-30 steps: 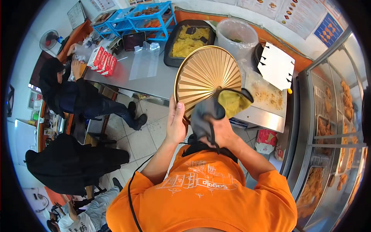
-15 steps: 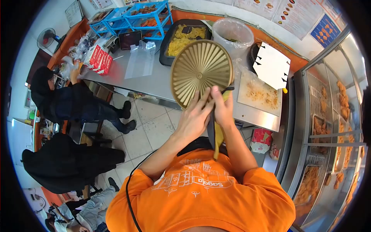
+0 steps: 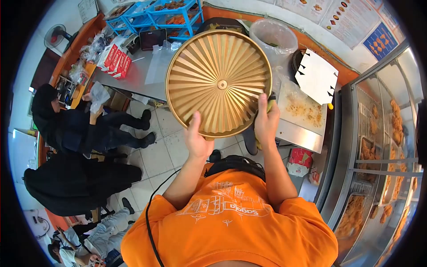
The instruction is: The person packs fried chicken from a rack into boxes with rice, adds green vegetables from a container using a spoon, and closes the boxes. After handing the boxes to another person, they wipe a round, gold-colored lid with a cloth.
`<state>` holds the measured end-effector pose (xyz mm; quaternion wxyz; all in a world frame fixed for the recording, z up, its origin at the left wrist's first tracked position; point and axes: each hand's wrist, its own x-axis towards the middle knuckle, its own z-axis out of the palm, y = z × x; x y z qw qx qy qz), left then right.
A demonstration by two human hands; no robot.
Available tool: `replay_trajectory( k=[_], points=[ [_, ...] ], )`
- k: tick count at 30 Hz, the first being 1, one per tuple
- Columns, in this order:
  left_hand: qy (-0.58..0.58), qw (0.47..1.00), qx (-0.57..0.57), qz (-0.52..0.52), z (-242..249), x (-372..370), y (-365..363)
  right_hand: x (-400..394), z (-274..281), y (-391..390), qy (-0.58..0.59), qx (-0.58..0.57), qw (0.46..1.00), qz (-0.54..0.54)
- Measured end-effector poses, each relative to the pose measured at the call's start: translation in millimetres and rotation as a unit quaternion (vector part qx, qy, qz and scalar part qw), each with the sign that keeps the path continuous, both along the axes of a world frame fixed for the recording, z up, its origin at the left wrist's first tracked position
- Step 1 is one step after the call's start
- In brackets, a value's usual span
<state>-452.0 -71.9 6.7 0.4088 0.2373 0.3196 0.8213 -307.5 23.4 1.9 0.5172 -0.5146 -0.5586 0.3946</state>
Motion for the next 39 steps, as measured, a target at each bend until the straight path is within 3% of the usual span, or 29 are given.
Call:
replay_trajectory(
  k=[1, 3, 4, 6, 7, 8, 9, 10, 13, 17, 20, 25, 28, 30, 34, 39],
  points=[
    [-0.038, 0.999, -0.015, -0.006, 2, -7, 1, 5, -6, 2, 0.001, 0.001, 1.0, 0.001],
    [-0.095, 0.995, -0.024, -0.003, 6, -12, -1, 18, -9, -3, 0.197, -0.022, 0.98, -0.036],
    [-0.094, 0.995, -0.026, 0.0, 7, -14, -3, 19, -11, -12, 0.256, 0.073, 0.964, -0.004],
    [-0.084, 0.996, -0.011, -0.025, 9, -15, -6, 32, -6, -39, 0.118, 0.126, 0.971, 0.163],
    [-0.069, 0.997, -0.014, -0.022, 12, -11, -6, 27, -1, -43, -0.029, 0.235, 0.952, 0.193],
    [-0.068, 0.997, -0.018, -0.021, 15, -6, -7, 15, 15, -50, -0.175, 0.334, 0.901, 0.215],
    [-0.042, 0.999, 0.007, -0.002, 17, 3, -6, 4, 35, -47, -0.286, 0.329, 0.857, 0.273],
    [-0.017, 0.999, 0.03, 0.015, 19, 9, -6, -3, 36, -46, -0.333, 0.283, 0.866, 0.245],
    [-0.05, 0.999, 0.018, -0.003, 20, -3, -7, -14, 48, -36, -0.341, 0.303, 0.872, 0.176],
    [-0.061, 0.997, 0.019, 0.038, 31, -14, -10, 9, 37, -71, -0.359, 0.251, 0.856, 0.274],
    [-0.029, 0.998, 0.034, 0.043, 23, -5, -14, 10, 40, -66, -0.396, 0.234, 0.855, 0.239],
    [-0.066, 0.996, 0.062, 0.01, 27, -11, -14, -21, 63, -55, -0.325, 0.263, 0.893, 0.169],
    [-0.118, 0.989, 0.085, 0.013, 31, -19, -14, -11, 56, -77, -0.33, 0.232, 0.893, 0.2],
    [-0.088, 0.992, 0.093, 0.008, 36, -13, -17, 0, 50, -85, -0.336, 0.199, 0.893, 0.221],
    [-0.075, 0.991, 0.11, -0.009, 14, -11, -22, -11, 59, -69, -0.321, 0.242, 0.898, 0.178],
    [-0.091, 0.988, 0.127, 0.005, 36, -3, -17, -27, 69, -58, -0.316, 0.268, 0.895, 0.165]
  ],
)
